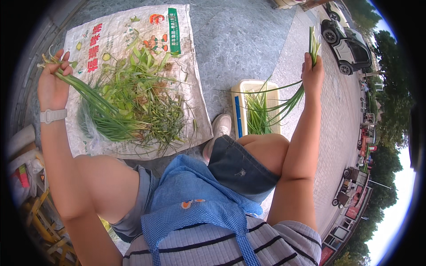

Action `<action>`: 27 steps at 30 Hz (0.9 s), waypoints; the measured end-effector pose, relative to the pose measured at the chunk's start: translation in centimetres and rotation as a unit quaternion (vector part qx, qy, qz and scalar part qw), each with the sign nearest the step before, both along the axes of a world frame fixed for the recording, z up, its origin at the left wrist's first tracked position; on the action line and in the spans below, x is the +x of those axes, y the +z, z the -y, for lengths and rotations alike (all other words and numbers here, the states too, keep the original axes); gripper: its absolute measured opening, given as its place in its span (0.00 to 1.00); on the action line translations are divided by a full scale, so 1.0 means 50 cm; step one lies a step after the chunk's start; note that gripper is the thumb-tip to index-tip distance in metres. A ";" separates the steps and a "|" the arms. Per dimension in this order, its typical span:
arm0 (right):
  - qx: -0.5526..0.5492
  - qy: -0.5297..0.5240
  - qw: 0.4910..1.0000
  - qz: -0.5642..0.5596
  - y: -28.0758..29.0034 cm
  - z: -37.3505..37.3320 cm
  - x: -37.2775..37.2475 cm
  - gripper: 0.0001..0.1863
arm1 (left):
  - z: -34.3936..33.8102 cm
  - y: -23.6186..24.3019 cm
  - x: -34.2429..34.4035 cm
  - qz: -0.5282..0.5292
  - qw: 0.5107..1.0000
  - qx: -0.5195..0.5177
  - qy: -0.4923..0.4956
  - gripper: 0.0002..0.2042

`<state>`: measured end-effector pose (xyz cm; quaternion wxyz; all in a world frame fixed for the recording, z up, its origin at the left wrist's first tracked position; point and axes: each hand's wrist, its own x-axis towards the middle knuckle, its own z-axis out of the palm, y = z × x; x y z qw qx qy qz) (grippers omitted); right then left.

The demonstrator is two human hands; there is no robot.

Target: The person sits on the ground and trims green onions by hand, removing roots and outer layers. They place the cleaned onions into a white basket and discard the trimmings onto a sack on the ground.

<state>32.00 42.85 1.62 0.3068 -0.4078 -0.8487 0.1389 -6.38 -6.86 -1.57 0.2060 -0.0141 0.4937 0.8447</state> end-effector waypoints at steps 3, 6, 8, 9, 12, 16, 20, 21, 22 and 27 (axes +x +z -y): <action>0.047 -0.065 0.985 0.152 -0.018 -0.046 0.050 0.18 | -0.001 -0.002 -0.006 -0.019 0.998 0.003 -0.057 0.14; -0.049 -0.088 0.953 0.286 -0.099 -0.107 0.118 0.20 | -0.039 -0.008 0.021 -0.020 0.993 0.002 -0.119 0.14; -0.044 -0.052 0.924 0.376 -0.147 -0.107 0.135 0.30 | -0.069 0.005 0.062 0.007 0.991 0.010 -0.137 0.16; -0.050 -0.029 0.898 0.436 -0.162 -0.092 0.121 0.35 | -0.059 -0.001 0.064 0.020 0.979 0.058 -0.193 0.16; -0.044 0.100 0.928 0.356 -0.170 -0.010 0.050 0.37 | -0.125 0.019 0.129 0.018 0.967 0.093 -0.238 0.14; -0.303 0.311 0.897 0.075 -0.062 0.224 -0.129 0.20 | -0.162 0.039 0.179 0.021 0.961 0.093 -0.259 0.15; -0.283 0.494 0.822 0.013 -0.004 0.439 -0.222 0.10 | -0.184 0.041 0.219 0.034 0.956 0.114 -0.269 0.17; -0.255 0.496 0.830 -0.020 -0.006 0.472 -0.235 0.10 | -0.192 0.043 0.225 0.033 0.953 0.121 -0.276 0.17; -0.227 0.498 0.835 -0.053 -0.013 0.499 -0.247 0.10 | -0.199 0.044 0.230 0.031 0.951 0.127 -0.282 0.17; -0.199 0.430 0.874 -0.107 -0.025 0.551 -0.306 0.11 | -0.216 0.067 0.248 0.046 0.953 0.135 -0.268 0.17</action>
